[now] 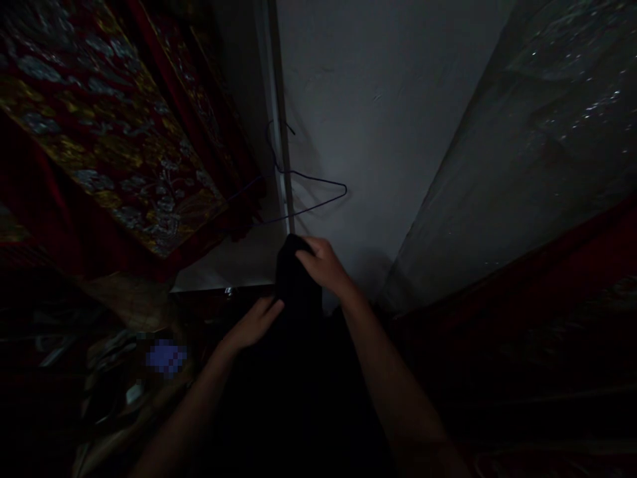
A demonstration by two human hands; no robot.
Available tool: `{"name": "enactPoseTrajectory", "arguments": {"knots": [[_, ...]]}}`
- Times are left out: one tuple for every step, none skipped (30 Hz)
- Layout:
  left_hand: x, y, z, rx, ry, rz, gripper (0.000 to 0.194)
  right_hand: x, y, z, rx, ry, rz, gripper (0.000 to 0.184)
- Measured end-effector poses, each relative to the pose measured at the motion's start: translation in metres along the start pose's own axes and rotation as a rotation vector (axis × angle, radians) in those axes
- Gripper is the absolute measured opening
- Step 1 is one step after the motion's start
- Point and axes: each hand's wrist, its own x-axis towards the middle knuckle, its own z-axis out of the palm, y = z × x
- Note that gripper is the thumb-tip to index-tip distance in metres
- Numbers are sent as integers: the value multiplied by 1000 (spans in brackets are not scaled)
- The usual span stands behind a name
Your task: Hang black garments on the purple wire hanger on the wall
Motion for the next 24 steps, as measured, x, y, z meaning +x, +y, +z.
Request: {"name": "enactPoseTrajectory", "arguments": {"knots": [[-1,-2,-6,30,-40,-4,39,17,-1,-5,-30,41,-81,13],[-1,-2,-13,53,-61,7,35,34,0,-9,-50,78,-158,17],[0,-1,-21,69,-65,23,32,51,4,-11,-56,114,-222,22],[0,2,-30,87,-52,35,30,66,10,-11,-50,150,-263,26],[1,4,-38,115,-31,44,29,80,20,-10,-39,171,-270,28],[2,5,-48,156,-7,54,28,92,30,-8,-31,177,-238,24],[2,5,-57,207,15,68,26,100,41,-7,-31,167,-174,16],[1,4,-66,266,35,83,24,105,52,-6,-36,142,-100,9],[-1,2,-74,326,49,91,21,106,61,-7,-40,109,-36,8],[-3,-1,-83,382,56,86,18,105,68,-10,-40,69,1,12],[-6,-3,-91,433,46,60,13,101,72,-14,-36,28,3,13],[-10,-5,-99,488,17,14,7,94,73,-21,-32,-12,-22,13],[-13,-5,-107,557,-26,-57,6,87,71,-28,-35,-49,-60,14],[-16,-3,-115,644,-76,-146,9,80,67,-37,-50,-84,-97,16],[-16,1,-122,741,-120,-234,11,72,61,-46,-77,-111,-126,18],[-15,8,-130,834,-147,-296,12,66,54,-55,-113,-127,-146,20],[-12,17,-136,906,-155,-313,15,60,47,-63,-154,-136,-158,21],[-6,27,-143,950,-139,-280,19,56,39,-70,-194,-136,-167,21],[1,39,-149,961,-102,-204,23,52,33,-76,-228,-127,-173,22],[11,50,-153,945,-54,-105,26,49,27,-81,-255,-117,-177,22],[22,60,-156,915,5,-6,26,46,23,-83,-270,-108,-179,22],[33,69,-157,876,59,77,26,44,19,-84,-275,-107,-179,23],[45,77,-155,820,101,143,24,41,17,-83,-273,-111,-177,24],[57,83,-152,741,133,201,22,38,15,-80,-266,-117,-175,25]]}}
